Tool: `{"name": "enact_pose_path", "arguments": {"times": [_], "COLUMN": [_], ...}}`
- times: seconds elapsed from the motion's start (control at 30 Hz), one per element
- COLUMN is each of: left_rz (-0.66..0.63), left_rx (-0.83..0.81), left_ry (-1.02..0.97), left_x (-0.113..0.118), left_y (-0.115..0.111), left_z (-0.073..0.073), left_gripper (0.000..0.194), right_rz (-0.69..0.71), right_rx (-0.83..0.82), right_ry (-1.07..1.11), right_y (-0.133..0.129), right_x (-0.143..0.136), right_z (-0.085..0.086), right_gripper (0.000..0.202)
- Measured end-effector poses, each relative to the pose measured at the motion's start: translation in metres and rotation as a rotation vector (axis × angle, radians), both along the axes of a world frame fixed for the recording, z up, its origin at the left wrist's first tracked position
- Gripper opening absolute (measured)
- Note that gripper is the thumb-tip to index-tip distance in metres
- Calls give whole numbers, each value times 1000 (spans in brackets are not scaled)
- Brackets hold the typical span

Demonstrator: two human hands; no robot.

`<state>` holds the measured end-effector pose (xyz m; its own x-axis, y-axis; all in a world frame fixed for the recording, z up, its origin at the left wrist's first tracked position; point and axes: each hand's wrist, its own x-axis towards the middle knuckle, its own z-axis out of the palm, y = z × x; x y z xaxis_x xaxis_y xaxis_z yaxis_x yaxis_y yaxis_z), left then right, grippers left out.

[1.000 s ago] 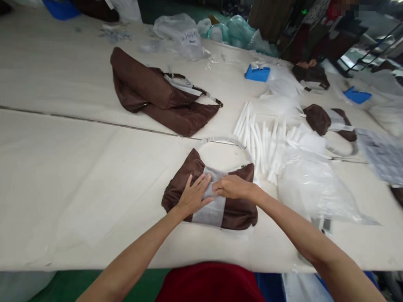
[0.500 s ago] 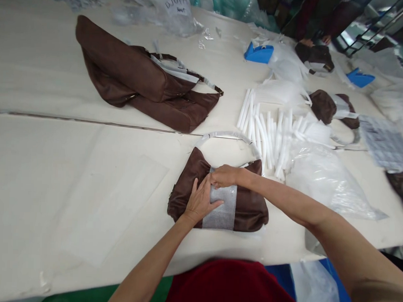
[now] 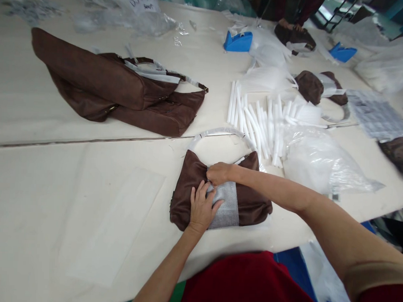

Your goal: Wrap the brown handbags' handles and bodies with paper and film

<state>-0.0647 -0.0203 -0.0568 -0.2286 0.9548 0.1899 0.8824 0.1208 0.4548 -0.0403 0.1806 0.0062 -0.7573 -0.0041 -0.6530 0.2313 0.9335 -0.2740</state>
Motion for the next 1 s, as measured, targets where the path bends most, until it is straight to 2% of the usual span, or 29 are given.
{"name": "enact_pose_path", "arguments": {"times": [0.1, 0.2, 0.27, 0.37, 0.43, 0.5, 0.57, 0.6, 0.67, 0.73, 0.77, 0.8, 0.83, 0.9, 0.93, 1.0], "left_rz": [4, 5, -6, -43, -74, -114, -111, -74, 88, 310, 426, 527, 604, 662, 652, 587], "left_rx": [-2, 7, 15, 21, 23, 19, 41, 68, 133, 117, 61, -19, -107, -252, -304, -393], "left_ry": [12, 12, 15, 27, 24, -14, -73, -104, -175, -296, -391, -511, -648, -914, -1016, -1072], "left_x": [-2, -3, -3, -4, -7, -15, -29, -38, -58, -78, -87, -95, -102, -111, -115, -120], "left_y": [1, 0, 0, 0, -1, -4, -12, -18, -31, -40, -42, -43, -42, -40, -39, -38], "left_z": [2, 2, 0, -2, -1, 5, 12, 16, 21, 21, 19, 16, 12, 7, 5, 7], "left_gripper": [33, 32, 32, 34, 36, 38, 40, 41, 44, 54, 62, 70, 75, 73, 68, 55], "right_rz": [-262, -478, -493, -477, -494, -558, -753, -922, -1353, -1759, -1891, -1965, -1994, -1982, -1977, -1939], "right_rx": [141, 288, 323, 261, 176, 83, 43, 59, 74, -56, -166, -286, -399, -570, -645, -837], "right_ry": [173, 547, 701, 647, 587, 603, 724, 807, 901, 813, 731, 654, 601, 564, 559, 531], "right_y": [-5, -32, -58, -82, -82, -73, -61, -55, -46, -38, -35, -32, -28, -22, -19, -17], "right_x": [22, 63, 89, 110, 114, 118, 129, 137, 157, 175, 182, 187, 189, 189, 188, 183], "right_z": [16, 22, 10, -21, -34, -35, -28, -25, -21, -21, -22, -23, -23, -18, -13, 0], "right_gripper": [35, 38, 45, 58, 58, 54, 49, 48, 50, 55, 57, 56, 52, 43, 40, 38]}}
